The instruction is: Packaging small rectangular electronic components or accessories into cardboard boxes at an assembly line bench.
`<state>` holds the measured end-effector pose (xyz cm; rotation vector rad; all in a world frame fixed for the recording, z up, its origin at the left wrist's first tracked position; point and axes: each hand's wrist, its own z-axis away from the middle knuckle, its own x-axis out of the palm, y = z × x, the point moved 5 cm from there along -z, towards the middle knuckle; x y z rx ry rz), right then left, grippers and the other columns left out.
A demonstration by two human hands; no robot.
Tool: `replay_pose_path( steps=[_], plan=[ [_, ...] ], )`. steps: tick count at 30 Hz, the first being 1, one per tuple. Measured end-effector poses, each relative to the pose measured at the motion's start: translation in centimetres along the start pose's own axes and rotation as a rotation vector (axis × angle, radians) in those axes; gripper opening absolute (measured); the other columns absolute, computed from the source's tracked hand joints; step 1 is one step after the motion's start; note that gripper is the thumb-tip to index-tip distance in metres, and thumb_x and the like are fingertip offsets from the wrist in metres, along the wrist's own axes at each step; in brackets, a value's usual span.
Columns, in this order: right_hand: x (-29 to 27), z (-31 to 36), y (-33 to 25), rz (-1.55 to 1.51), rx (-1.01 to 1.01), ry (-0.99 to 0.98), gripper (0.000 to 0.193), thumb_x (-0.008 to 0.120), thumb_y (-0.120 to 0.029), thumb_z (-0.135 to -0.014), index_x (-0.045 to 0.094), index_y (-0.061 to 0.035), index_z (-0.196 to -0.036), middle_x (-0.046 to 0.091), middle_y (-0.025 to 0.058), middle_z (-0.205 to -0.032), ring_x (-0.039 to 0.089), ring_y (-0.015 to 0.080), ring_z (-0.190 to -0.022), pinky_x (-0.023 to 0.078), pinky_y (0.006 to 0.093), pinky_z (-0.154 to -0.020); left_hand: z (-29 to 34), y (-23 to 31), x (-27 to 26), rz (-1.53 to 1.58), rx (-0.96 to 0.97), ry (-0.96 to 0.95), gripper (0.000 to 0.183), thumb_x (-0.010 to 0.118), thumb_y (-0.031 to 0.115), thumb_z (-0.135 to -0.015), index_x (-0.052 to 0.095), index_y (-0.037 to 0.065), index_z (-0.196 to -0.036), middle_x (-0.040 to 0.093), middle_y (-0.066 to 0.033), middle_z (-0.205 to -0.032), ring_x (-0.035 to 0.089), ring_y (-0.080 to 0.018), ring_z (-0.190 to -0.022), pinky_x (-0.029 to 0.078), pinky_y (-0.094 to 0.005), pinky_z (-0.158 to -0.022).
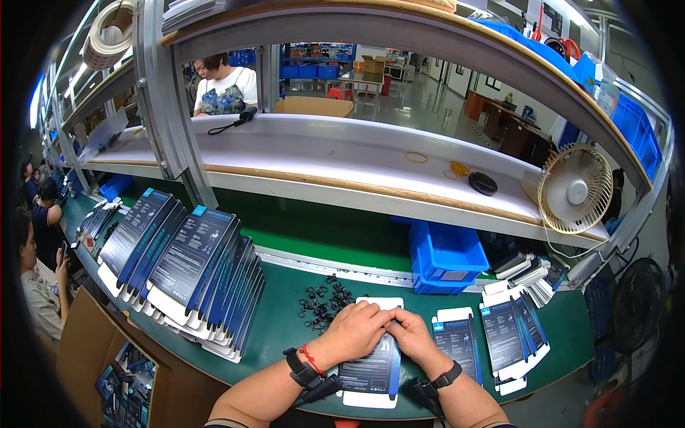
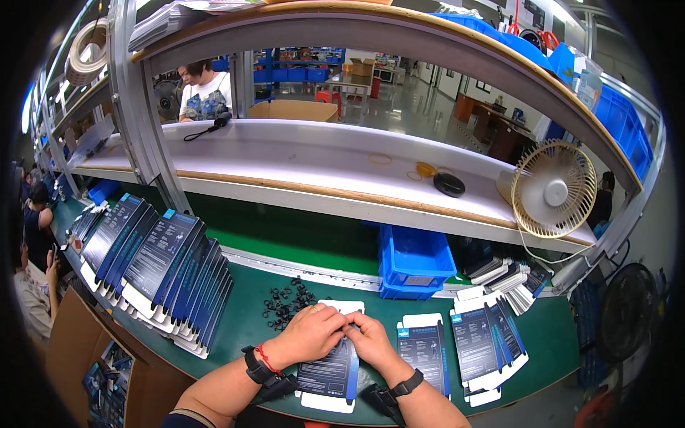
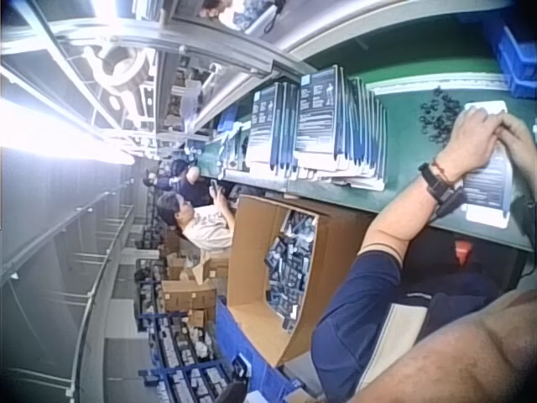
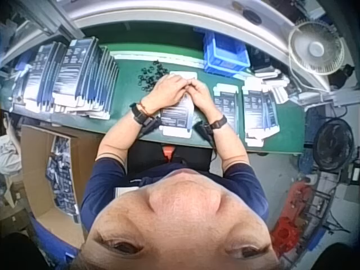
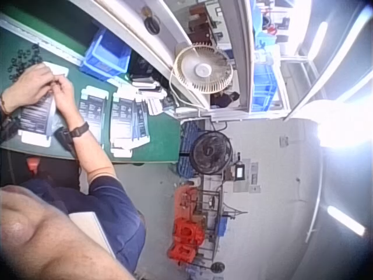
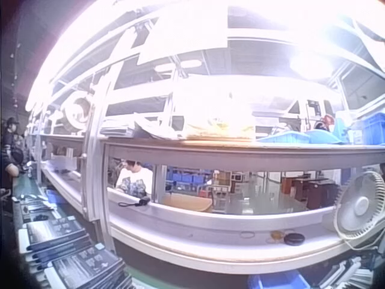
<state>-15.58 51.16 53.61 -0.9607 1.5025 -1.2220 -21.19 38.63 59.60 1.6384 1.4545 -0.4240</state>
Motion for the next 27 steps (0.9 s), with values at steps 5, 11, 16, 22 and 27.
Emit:
replay_pose_path(
  steps=[5, 11, 16, 22, 27],
  plan=[
    [0.04, -0.02, 0.1, -0.01, 0.004, 0.004, 0.01, 0.055, -0.006, -0.09, 0.063, -0.0019, -0.094, 0.065, 0.0031, -0.087, 0.057, 0.0092, -0.083, 0.046, 0.0245, -0.076, 0.01, 0.01, 0.06, -0.027, 0.002, -0.004, 0.018, 0.062, 0.007, -0.077, 0.06, 0.004, -0.095, 0.058, -0.0092, -0.084, 0.057, -0.0286, -0.082, 0.048, -0.0393, -0.072],
    [0.07, -0.04, 0.57, -0.064, 0.026, 0.002, 0.01, 0.054, -0.006, -0.091, 0.063, -0.0019, -0.095, 0.065, 0.0019, -0.088, 0.056, 0.008, -0.083, 0.046, 0.0239, -0.075, -0.04, -0.07, 0.1, -0.03, 0.009, -0.01, 0.019, 0.061, 0.005, -0.078, 0.06, 0.004, -0.097, 0.058, -0.0095, -0.084, 0.057, -0.0286, -0.081, 0.048, -0.0394, -0.071],
    [0.12, 0.0, 0.44, -0.064, 0.032, -0.006, 0.011, 0.055, -0.008, -0.091, 0.063, -0.0019, -0.097, 0.065, 0.0018, -0.09, 0.056, 0.0079, -0.085, 0.046, 0.0239, -0.076, 0.04, -0.31, 0.32, -0.034, 0.02, 0.003, 0.019, 0.059, 0.004, -0.077, 0.06, 0.004, -0.097, 0.058, -0.0095, -0.082, 0.057, -0.0286, -0.08, 0.048, -0.039, -0.07],
    [0.13, 0.07, 0.32, -0.059, 0.018, -0.004, 0.013, 0.056, -0.009, -0.092, 0.063, -0.0019, -0.099, 0.065, 0.0021, -0.091, 0.056, 0.0082, -0.086, 0.046, 0.024, -0.077, 0.06, -0.42, 0.37, -0.014, 0.011, 0.02, 0.021, 0.059, 0.002, -0.077, 0.059, 0.004, -0.098, 0.059, -0.0092, -0.081, 0.058, -0.0282, -0.079, 0.048, -0.0391, -0.07],
    [0.06, 0.04, 0.46, -0.032, 0.013, -0.003, 0.013, 0.057, -0.01, -0.092, 0.063, -0.0018, -0.099, 0.065, 0.0025, -0.091, 0.056, 0.0085, -0.086, 0.046, 0.0241, -0.077, 0.07, -0.43, 0.33, -0.011, 0.008, 0.022, 0.023, 0.059, 0.002, -0.077, 0.059, 0.004, -0.099, 0.059, -0.0091, -0.081, 0.058, -0.028, -0.079, 0.048, -0.0392, -0.07]
  ],
)
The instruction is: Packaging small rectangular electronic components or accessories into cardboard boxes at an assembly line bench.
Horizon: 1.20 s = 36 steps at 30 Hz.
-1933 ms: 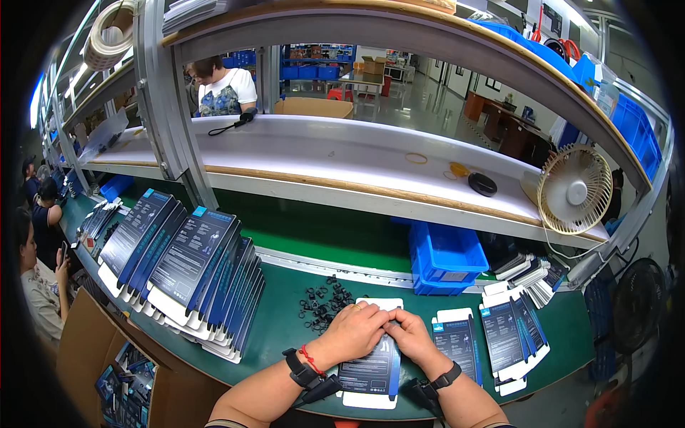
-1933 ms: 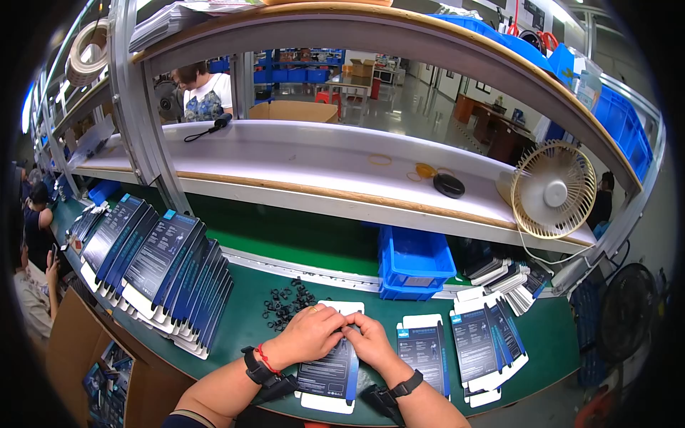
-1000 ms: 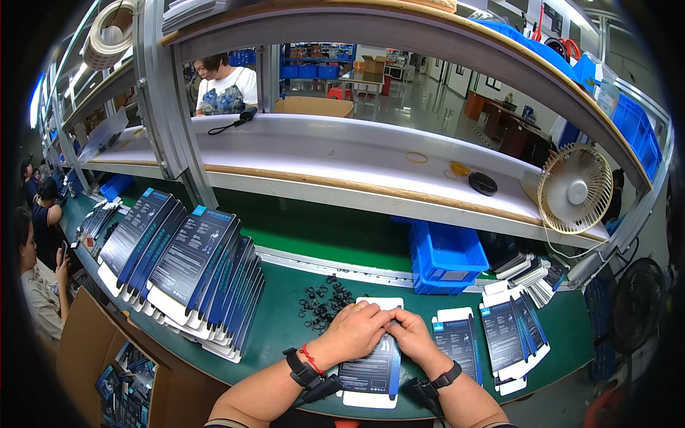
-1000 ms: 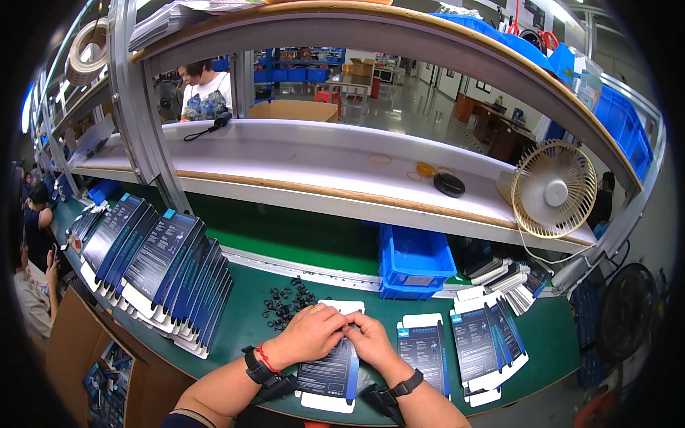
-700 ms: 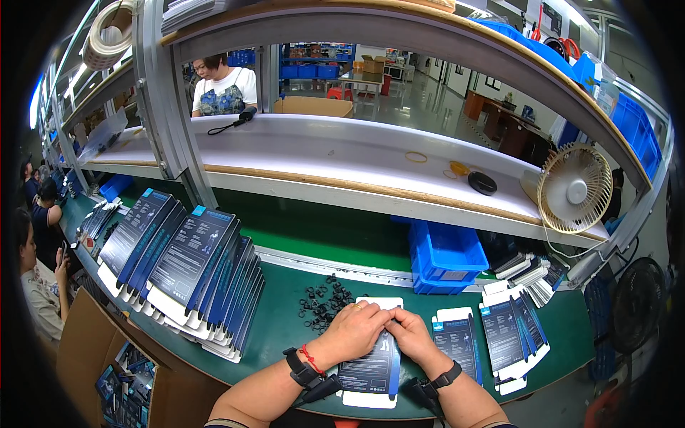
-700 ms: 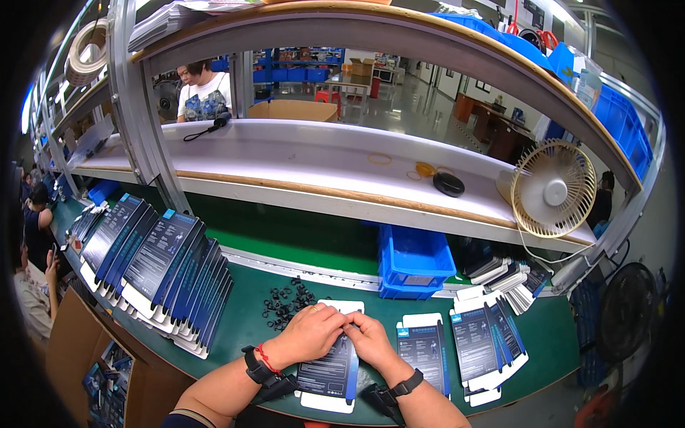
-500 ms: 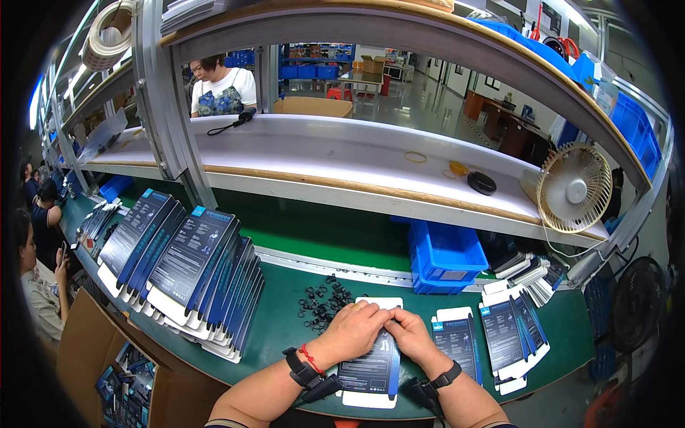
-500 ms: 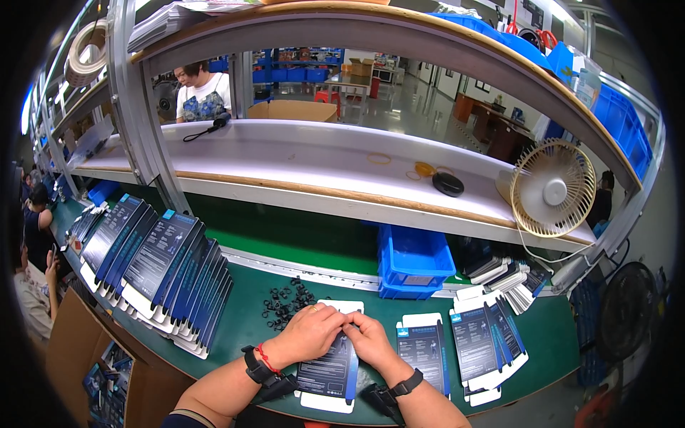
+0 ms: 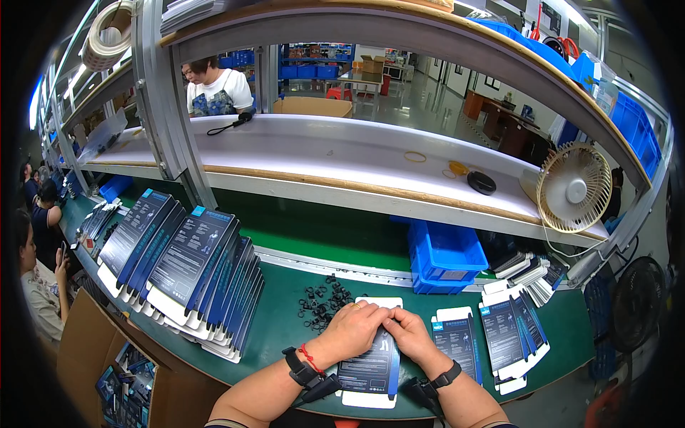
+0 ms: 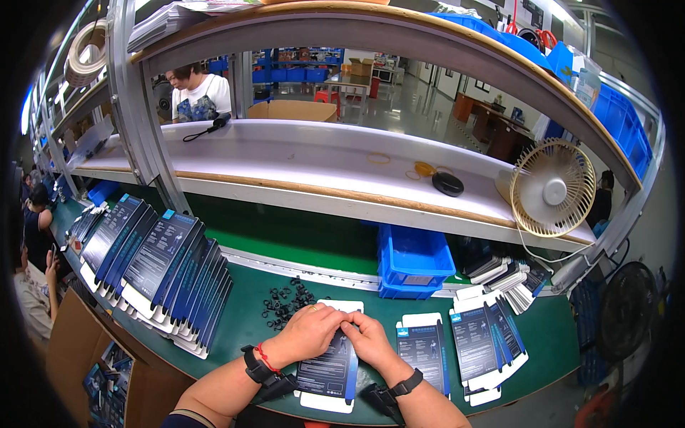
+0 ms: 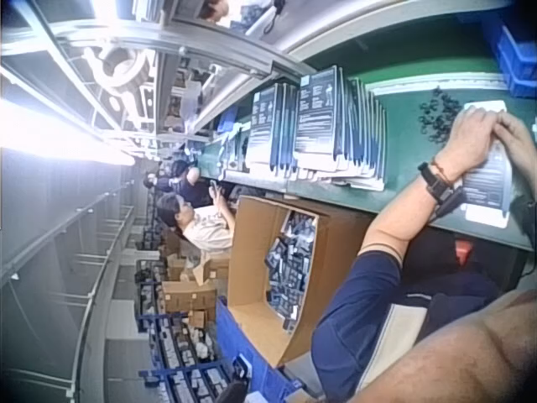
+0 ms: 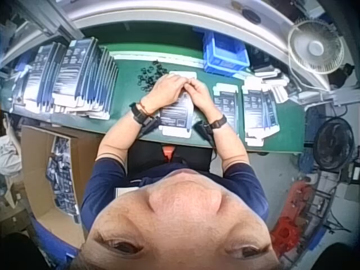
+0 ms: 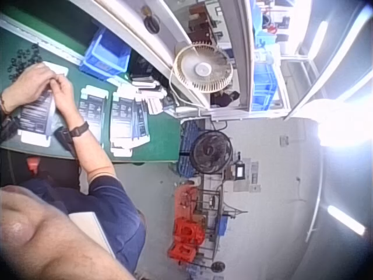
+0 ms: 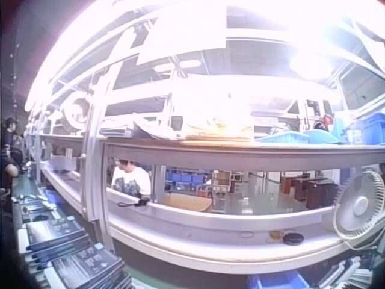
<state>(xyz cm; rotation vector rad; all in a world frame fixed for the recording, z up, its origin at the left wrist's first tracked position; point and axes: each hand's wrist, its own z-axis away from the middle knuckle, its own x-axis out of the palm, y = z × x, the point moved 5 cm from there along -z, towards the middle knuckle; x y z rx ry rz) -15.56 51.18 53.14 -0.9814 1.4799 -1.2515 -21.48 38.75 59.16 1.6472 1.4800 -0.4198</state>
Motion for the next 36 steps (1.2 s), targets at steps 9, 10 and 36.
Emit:
replay_pose_path(
  steps=[9, 10, 36],
  plan=[
    [-0.08, -0.11, -0.07, 0.018, -0.008, 0.006, 0.013, 0.057, -0.01, -0.092, 0.064, -0.0017, -0.1, 0.066, 0.0028, -0.091, 0.057, 0.0086, -0.086, 0.046, 0.0243, -0.077, -0.11, -0.18, 0.11, 0.001, -0.011, -0.019, 0.022, 0.059, 0.002, -0.077, 0.061, 0.005, -0.099, 0.061, -0.0088, -0.082, 0.059, -0.0276, -0.078, 0.048, -0.0388, -0.07],
    [-0.06, -0.06, -0.1, 0.019, -0.001, 0.009, 0.013, 0.057, -0.01, -0.092, 0.064, -0.0017, -0.1, 0.066, 0.0028, -0.091, 0.057, 0.0086, -0.086, 0.046, 0.0244, -0.077, -0.08, -0.15, 0.09, 0.003, -0.007, -0.013, 0.022, 0.059, 0.002, -0.077, 0.061, 0.005, -0.099, 0.061, -0.0087, -0.082, 0.059, -0.0275, -0.078, 0.048, -0.0386, -0.07],
    [0.09, 0.09, -0.79, 0.014, -0.033, 0.026, 0.012, 0.056, -0.011, -0.093, 0.062, -0.0016, -0.095, 0.063, 0.0011, -0.087, 0.054, 0.0071, -0.082, 0.045, 0.0237, -0.074, -0.11, -0.07, -0.23, -0.01, -0.013, 0.016, 0.017, 0.059, 0.003, -0.078, 0.061, 0.005, -0.094, 0.061, -0.0095, -0.082, 0.061, -0.0279, -0.078, 0.048, -0.0382, -0.071]
  ],
)
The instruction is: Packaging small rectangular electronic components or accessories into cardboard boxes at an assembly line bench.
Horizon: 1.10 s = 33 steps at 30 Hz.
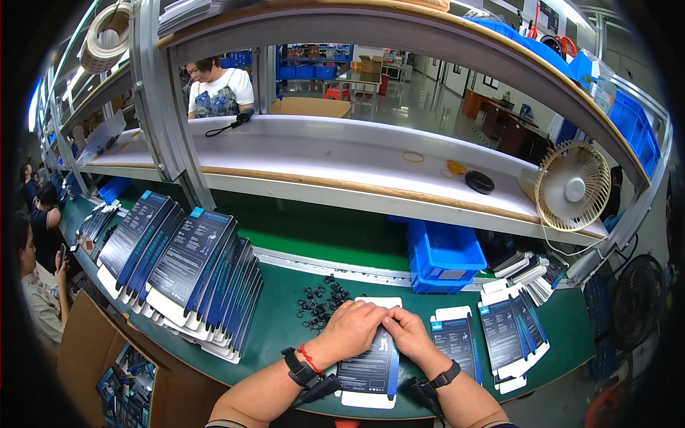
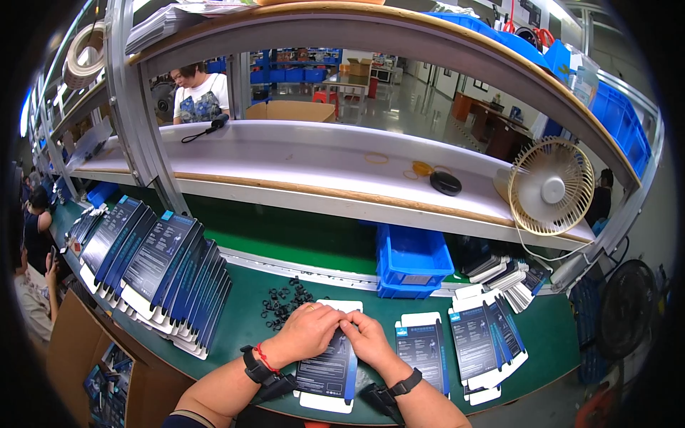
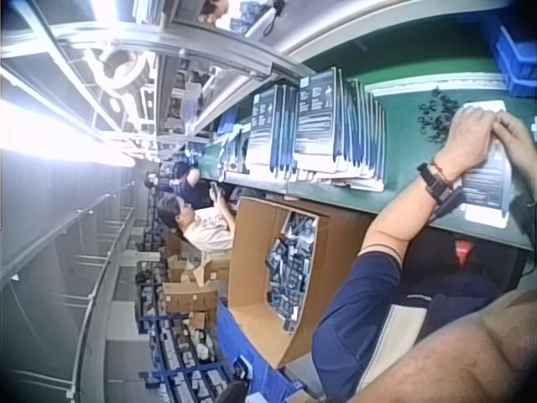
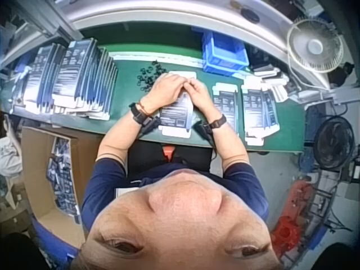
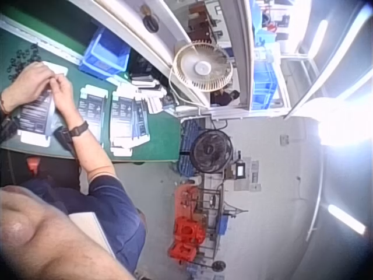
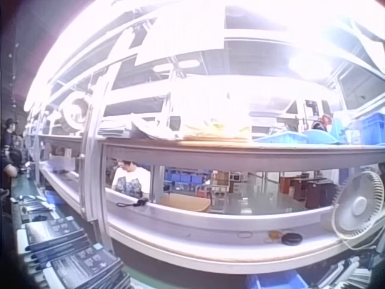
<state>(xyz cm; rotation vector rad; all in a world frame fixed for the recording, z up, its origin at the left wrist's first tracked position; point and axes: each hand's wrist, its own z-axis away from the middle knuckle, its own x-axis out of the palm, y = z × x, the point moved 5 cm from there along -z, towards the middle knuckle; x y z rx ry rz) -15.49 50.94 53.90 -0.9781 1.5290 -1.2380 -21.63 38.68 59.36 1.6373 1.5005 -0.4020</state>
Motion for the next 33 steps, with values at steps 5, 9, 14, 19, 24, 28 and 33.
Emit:
replay_pose_path(
  steps=[5, 9, 14, 19, 24, 28, 33],
  plan=[
    [0.03, -0.04, 0.25, 0.005, -0.006, -0.013, 0.014, 0.056, -0.014, -0.094, 0.062, -0.0016, -0.093, 0.062, 0.0007, -0.085, 0.053, 0.0066, -0.08, 0.045, 0.0237, -0.072, -0.1, -0.12, -0.4, -0.009, -0.005, 0.055, 0.013, 0.06, 0.004, -0.078, 0.062, 0.006, -0.091, 0.061, -0.0099, -0.078, 0.061, -0.0283, -0.075, 0.047, -0.0378, -0.07],
    [0.0, -0.06, 0.44, -0.013, -0.012, -0.015, 0.015, 0.056, -0.016, -0.094, 0.061, -0.0017, -0.091, 0.062, 0.0009, -0.084, 0.052, 0.0069, -0.08, 0.045, 0.024, -0.071, -0.09, -0.12, -0.39, 0.001, -0.011, 0.056, 0.013, 0.06, 0.004, -0.078, 0.062, 0.006, -0.09, 0.061, -0.0099, -0.077, 0.061, -0.0283, -0.075, 0.047, -0.0374, -0.07],
    [0.04, -0.03, -0.08, 0.015, -0.027, -0.017, 0.016, 0.057, -0.017, -0.094, 0.061, -0.0018, -0.091, 0.062, 0.0016, -0.084, 0.053, 0.0073, -0.08, 0.045, 0.0242, -0.072, -0.15, -0.04, -0.67, -0.008, -0.008, 0.078, 0.01, 0.061, 0.004, -0.077, 0.062, 0.006, -0.087, 0.06, -0.01, -0.077, 0.061, -0.0282, -0.075, 0.047, -0.037, -0.07],
    [-0.06, -0.05, -0.02, 0.013, -0.029, -0.011, 0.016, 0.057, -0.017, -0.094, 0.061, -0.0016, -0.092, 0.063, 0.0025, -0.085, 0.054, 0.0082, -0.08, 0.045, 0.0247, -0.073, -0.15, -0.01, -0.67, 0.001, -0.009, 0.083, 0.01, 0.06, 0.004, -0.077, 0.061, 0.006, -0.087, 0.06, -0.01, -0.076, 0.06, -0.0284, -0.074, 0.048, -0.0376, -0.069],
    [-0.16, -0.18, -0.03, 0.049, -0.039, 0.012, 0.015, 0.058, -0.015, -0.093, 0.061, -0.0013, -0.094, 0.063, 0.0028, -0.085, 0.054, 0.0087, -0.081, 0.045, 0.0252, -0.074, -0.23, -0.14, -0.53, 0.024, -0.001, 0.086, 0.01, 0.06, 0.004, -0.076, 0.061, 0.005, -0.086, 0.059, -0.0099, -0.076, 0.06, -0.0285, -0.074, 0.048, -0.038, -0.069],
    [-0.11, -0.24, 0.28, 0.018, -0.025, 0.003, 0.014, 0.057, -0.014, -0.093, 0.061, -0.0011, -0.096, 0.063, 0.0028, -0.086, 0.054, 0.0087, -0.082, 0.045, 0.0252, -0.074, -0.21, -0.19, -0.43, 0.019, -0.009, 0.07, 0.01, 0.06, 0.004, -0.076, 0.062, 0.005, -0.086, 0.059, -0.0098, -0.078, 0.061, -0.0282, -0.074, 0.048, -0.0378, -0.069],
    [0.05, -0.09, 0.2, 0.001, -0.015, -0.005, 0.012, 0.055, -0.011, -0.093, 0.061, -0.0012, -0.097, 0.063, 0.0028, -0.087, 0.054, 0.0087, -0.082, 0.045, 0.0252, -0.074, 0.0, -0.22, -0.28, 0.014, -0.01, 0.068, 0.011, 0.061, 0.004, -0.076, 0.062, 0.005, -0.087, 0.06, -0.0096, -0.078, 0.061, -0.0277, -0.074, 0.048, -0.0373, -0.07]
  ],
)
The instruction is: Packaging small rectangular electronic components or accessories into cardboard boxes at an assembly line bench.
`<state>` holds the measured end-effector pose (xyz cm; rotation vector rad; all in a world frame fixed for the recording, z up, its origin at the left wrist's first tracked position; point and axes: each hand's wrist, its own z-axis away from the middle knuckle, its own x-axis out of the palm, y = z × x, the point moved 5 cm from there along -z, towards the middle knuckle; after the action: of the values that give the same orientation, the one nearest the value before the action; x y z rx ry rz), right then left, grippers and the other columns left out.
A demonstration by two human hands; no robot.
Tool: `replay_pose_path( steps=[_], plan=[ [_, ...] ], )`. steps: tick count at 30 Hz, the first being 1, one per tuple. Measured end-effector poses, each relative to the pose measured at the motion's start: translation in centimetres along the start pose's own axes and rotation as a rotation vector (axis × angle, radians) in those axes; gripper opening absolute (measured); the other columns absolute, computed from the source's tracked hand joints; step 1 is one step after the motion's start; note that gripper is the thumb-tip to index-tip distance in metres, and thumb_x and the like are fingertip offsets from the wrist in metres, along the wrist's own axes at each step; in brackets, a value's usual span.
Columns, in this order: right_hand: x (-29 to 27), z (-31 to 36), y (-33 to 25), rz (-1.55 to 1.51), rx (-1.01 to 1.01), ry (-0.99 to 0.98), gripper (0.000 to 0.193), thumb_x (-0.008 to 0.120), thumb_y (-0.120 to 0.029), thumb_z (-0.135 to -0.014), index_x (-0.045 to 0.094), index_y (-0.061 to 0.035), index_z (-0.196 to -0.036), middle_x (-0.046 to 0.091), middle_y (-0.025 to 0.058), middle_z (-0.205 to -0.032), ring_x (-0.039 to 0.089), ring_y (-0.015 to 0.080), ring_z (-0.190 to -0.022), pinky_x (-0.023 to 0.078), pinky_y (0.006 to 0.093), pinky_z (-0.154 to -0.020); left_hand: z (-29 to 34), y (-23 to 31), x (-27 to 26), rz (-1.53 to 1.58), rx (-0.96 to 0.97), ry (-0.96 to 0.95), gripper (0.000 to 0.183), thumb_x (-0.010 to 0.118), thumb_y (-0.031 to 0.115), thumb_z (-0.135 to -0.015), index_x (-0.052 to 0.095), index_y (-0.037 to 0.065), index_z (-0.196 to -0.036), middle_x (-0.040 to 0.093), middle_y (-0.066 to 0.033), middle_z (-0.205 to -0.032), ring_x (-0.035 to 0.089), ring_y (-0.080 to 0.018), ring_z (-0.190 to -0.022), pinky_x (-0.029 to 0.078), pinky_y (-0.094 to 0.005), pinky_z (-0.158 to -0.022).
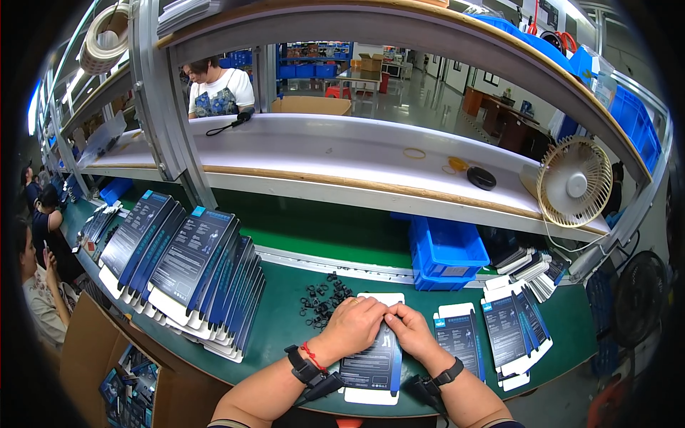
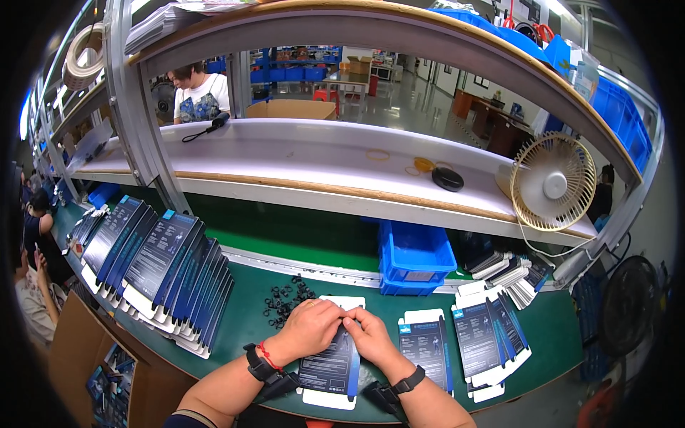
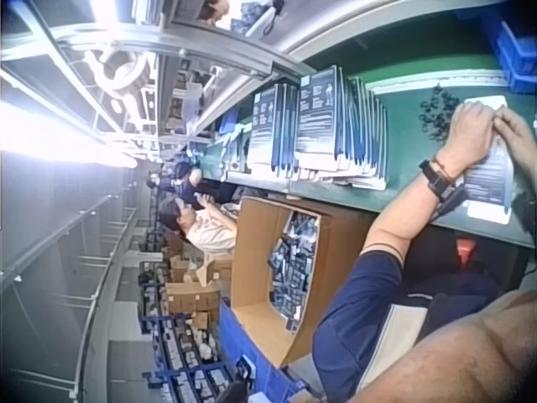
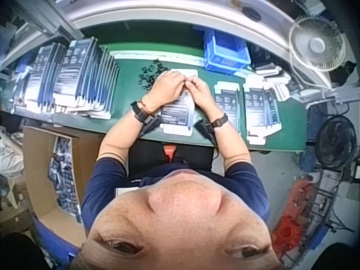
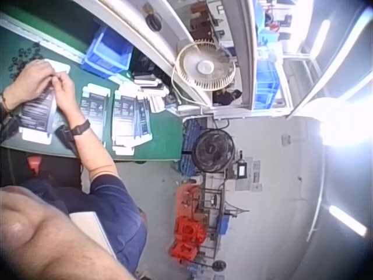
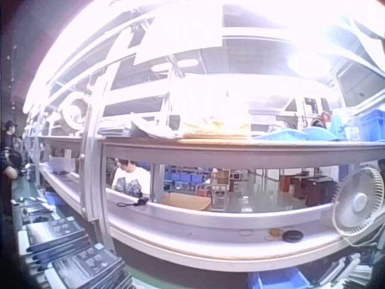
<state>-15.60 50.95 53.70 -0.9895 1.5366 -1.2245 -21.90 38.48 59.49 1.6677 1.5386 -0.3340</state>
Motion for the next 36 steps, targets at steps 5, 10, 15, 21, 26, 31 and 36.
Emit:
replay_pose_path(
  steps=[5, 10, 15, 21, 26, 31, 36],
  plan=[
    [-0.2, 0.2, 0.1, 0.012, 0.012, 0.011, 0.012, 0.054, -0.009, -0.093, 0.061, -0.0011, -0.097, 0.063, 0.004, -0.087, 0.055, 0.0092, -0.082, 0.046, 0.0255, -0.075, -0.1, 0.3, -0.1, 0.004, 0.009, -0.007, 0.012, 0.061, 0.004, -0.076, 0.063, 0.005, -0.088, 0.06, -0.01, -0.078, 0.061, -0.028, -0.075, 0.048, -0.0375, -0.07],
    [-0.2, 0.1, -0.7, 0.102, -0.062, 0.066, 0.011, 0.057, -0.008, -0.09, 0.063, -0.0008, -0.094, 0.065, 0.0075, -0.086, 0.059, 0.0131, -0.081, 0.047, 0.0272, -0.074, -0.3, -0.3, -0.4, 0.126, -0.051, 0.001, 0.01, 0.063, 0.004, -0.076, 0.063, 0.004, -0.087, 0.062, -0.0111, -0.08, 0.061, -0.03, -0.076, 0.048, -0.0381, -0.071],
    [-0.5, 0.3, -2.5, 0.149, -0.149, 0.137, 0.011, 0.063, -0.008, -0.087, 0.064, 0.0004, -0.094, 0.067, 0.0045, -0.088, 0.058, 0.0096, -0.083, 0.046, 0.0242, -0.075, -0.5, -0.7, -0.5, 0.194, -0.087, 0.045, 0.01, 0.063, 0.003, -0.075, 0.062, 0.002, -0.085, 0.062, -0.0108, -0.078, 0.06, -0.0285, -0.074, 0.048, -0.0373, -0.07],
    [-1.0, 0.5, -3.1, 0.161, -0.171, 0.176, 0.009, 0.063, -0.009, -0.086, 0.064, -0.0012, -0.09, 0.067, 0.0083, -0.083, 0.062, 0.0141, -0.078, 0.048, 0.0267, -0.071, -0.4, -1.2, -0.3, 0.309, -0.193, 0.025, 0.016, 0.067, 0.006, -0.074, 0.063, -0.001, -0.088, 0.061, -0.0105, -0.075, 0.059, -0.0217, -0.068, 0.048, -0.0313, -0.062],
    [-0.8, 0.3, -2.9, 0.164, -0.138, 0.176, 0.009, 0.064, -0.009, -0.085, 0.065, -0.0006, -0.086, 0.067, 0.0078, -0.08, 0.062, 0.0141, -0.077, 0.048, 0.0269, -0.071, -0.2, -2.0, 0.1, 0.391, -0.327, -0.073, 0.012, 0.069, 0.008, -0.076, 0.064, 0.0, -0.084, 0.06, -0.0087, -0.074, 0.058, -0.0169, -0.065, 0.047, -0.0276, -0.061],
    [-0.6, 0.7, -4.0, 0.126, -0.254, 0.198, 0.055, 0.057, 0.002, -0.086, 0.034, -0.0047, -0.136, 0.06, 0.0145, -0.114, 0.061, 0.0186, -0.101, 0.047, 0.0304, -0.086, 0.3, -2.8, 0.4, 0.502, -0.469, -0.064, 0.008, 0.067, 0.008, -0.08, 0.065, 0.002, -0.085, 0.063, -0.0004, -0.074, 0.053, -0.0054, -0.066, 0.042, -0.0211, -0.059],
    [-0.1, 0.5, -3.1, -0.366, -0.088, 0.169, 0.057, 0.057, 0.004, -0.086, 0.033, -0.0009, -0.137, 0.058, 0.0135, -0.119, 0.059, 0.0158, -0.102, 0.047, 0.0282, -0.087, 0.7, -3.5, 0.8, 0.541, -0.546, -0.021, 0.008, 0.067, 0.007, -0.081, 0.065, 0.001, -0.086, 0.062, 0.0015, -0.074, 0.048, -0.0027, -0.062, 0.04, -0.0189, -0.057]
  ],
)
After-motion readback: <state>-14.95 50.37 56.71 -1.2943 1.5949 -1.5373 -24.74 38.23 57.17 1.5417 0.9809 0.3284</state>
